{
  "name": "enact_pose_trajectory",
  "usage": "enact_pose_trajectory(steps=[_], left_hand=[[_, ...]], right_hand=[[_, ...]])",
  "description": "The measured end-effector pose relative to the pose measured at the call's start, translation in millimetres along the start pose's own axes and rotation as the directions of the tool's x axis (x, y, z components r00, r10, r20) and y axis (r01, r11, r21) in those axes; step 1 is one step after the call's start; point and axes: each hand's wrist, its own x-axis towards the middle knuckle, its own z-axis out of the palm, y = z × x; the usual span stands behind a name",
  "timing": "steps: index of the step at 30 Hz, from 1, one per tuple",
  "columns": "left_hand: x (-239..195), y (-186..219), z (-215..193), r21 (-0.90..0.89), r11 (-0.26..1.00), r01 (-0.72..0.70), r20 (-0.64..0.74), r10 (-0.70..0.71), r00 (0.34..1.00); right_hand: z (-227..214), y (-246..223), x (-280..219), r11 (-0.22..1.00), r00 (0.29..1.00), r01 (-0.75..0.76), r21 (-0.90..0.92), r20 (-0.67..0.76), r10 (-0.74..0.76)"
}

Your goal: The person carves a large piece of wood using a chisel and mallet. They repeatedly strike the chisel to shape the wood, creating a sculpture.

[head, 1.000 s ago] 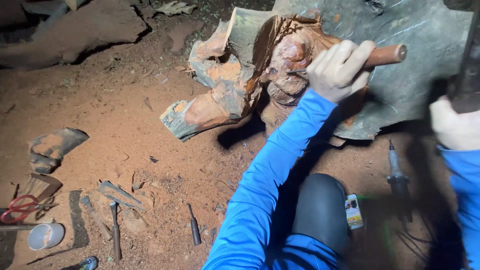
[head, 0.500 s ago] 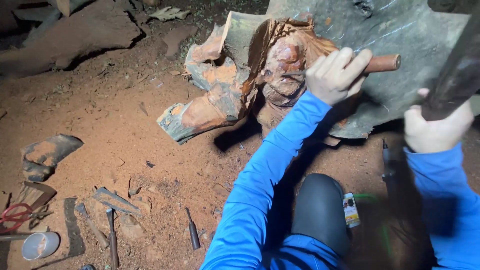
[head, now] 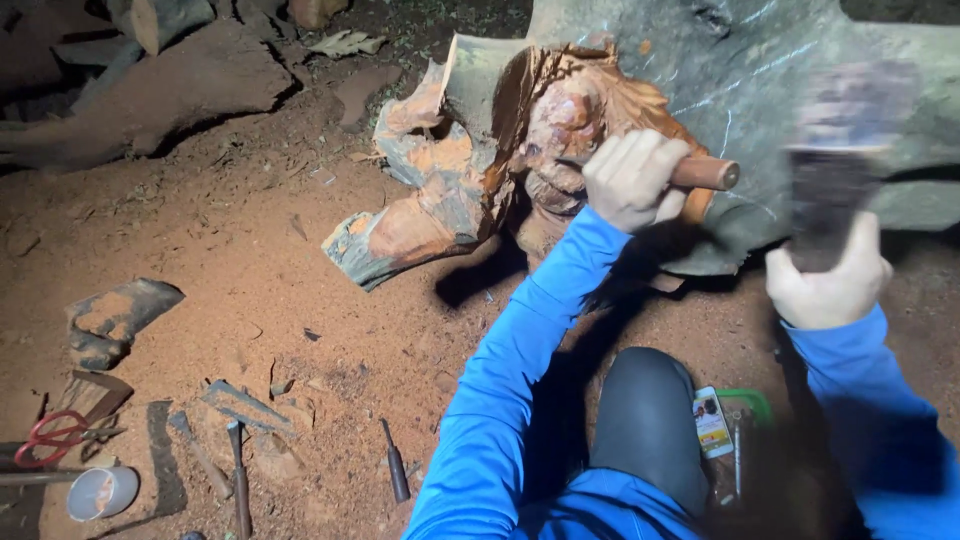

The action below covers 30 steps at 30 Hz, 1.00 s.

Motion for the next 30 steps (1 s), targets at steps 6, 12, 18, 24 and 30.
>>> enact_pose_trajectory(steps=[6, 12, 18, 24, 30], left_hand=[[-72, -39, -36, -0.354, 0.904, 0.24, 0.093, -0.221, 0.971], [-68, -41, -87, -0.351, 0.9, 0.26, 0.212, -0.194, 0.958], [-78, -27, -115, -0.311, 0.9, 0.306, 0.299, -0.213, 0.93], [-84, -13, -129, -0.272, 0.902, 0.336, 0.338, -0.237, 0.911], [-67, -25, -117, -0.241, 0.906, 0.348, 0.359, -0.25, 0.899]], right_hand=[[-30, -10, 45, 0.783, 0.893, 0.443, -0.436, 0.142, -0.426], [-51, -136, 107, 0.425, 0.629, 0.723, -0.545, 0.262, -0.732], [-47, -171, 117, 0.396, 0.523, 0.78, -0.485, 0.156, -0.838], [-56, -186, 115, 0.451, 0.548, 0.759, -0.47, 0.089, -0.831], [-62, -186, 124, 0.389, 0.535, 0.711, -0.585, 0.091, -0.84]])
